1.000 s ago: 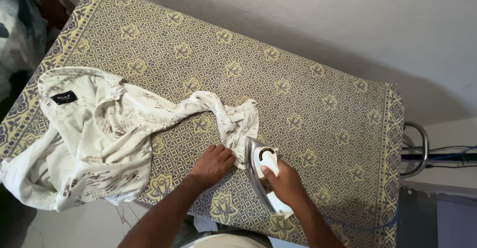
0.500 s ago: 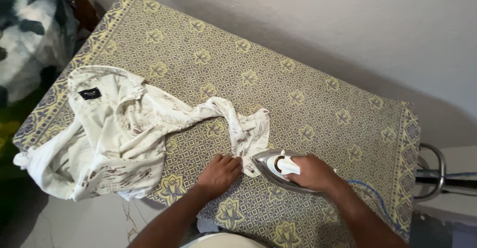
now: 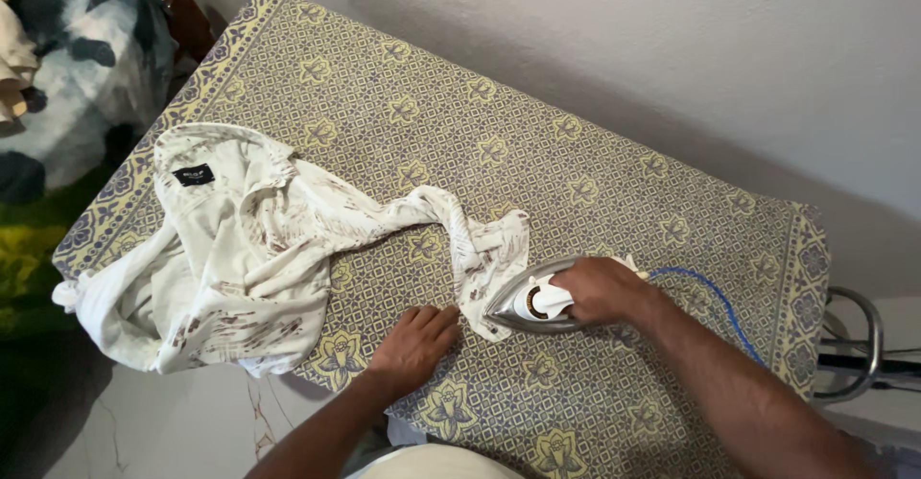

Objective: The person irons a white patterned shirt on a patterned ironing board. They smooth the fabric with one hand while moving the iron with the other, then flip the shirt to iron the other side and continue smoothing the sleeves and body.

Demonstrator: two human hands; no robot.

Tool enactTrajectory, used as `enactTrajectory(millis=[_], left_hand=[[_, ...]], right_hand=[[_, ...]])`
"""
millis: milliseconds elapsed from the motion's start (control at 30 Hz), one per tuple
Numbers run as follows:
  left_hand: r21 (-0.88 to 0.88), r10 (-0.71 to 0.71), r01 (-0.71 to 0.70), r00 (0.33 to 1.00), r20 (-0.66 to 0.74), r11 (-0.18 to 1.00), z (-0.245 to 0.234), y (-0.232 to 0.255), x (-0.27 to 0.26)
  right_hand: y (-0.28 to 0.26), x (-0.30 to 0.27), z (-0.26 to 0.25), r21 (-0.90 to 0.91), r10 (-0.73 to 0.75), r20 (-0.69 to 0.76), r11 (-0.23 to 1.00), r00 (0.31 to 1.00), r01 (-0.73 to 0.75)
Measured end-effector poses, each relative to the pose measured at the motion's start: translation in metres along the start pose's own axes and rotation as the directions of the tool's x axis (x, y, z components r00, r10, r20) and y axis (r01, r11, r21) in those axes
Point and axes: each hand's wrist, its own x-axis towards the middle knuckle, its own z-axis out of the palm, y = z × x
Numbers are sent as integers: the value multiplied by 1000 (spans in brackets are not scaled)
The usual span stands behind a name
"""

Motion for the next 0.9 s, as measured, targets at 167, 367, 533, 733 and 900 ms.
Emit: enactTrajectory(millis=[167, 367, 533, 733, 900], left_hand=[[-8, 2, -2, 999, -34, 1000, 1, -1, 0], [40, 70, -70, 997, 13, 997, -10, 2, 2], [98, 129, -133, 991, 47, 986, -11, 4, 17], [145, 183, -197, 978, 102, 970, -6, 7, 28], [155, 152, -169, 982, 115, 973, -5, 8, 31]], right_hand=[[-3, 7, 4, -12, -87, -52, 996, 995, 87], [7, -1, 33, 167, 91, 38, 981, 995, -97], [-12, -23, 72, 422, 300, 95, 852, 949, -311], [-51, -60, 121, 718, 418, -106, 659, 902, -222], [-70, -67, 162, 749, 594, -73, 563, 801, -349]])
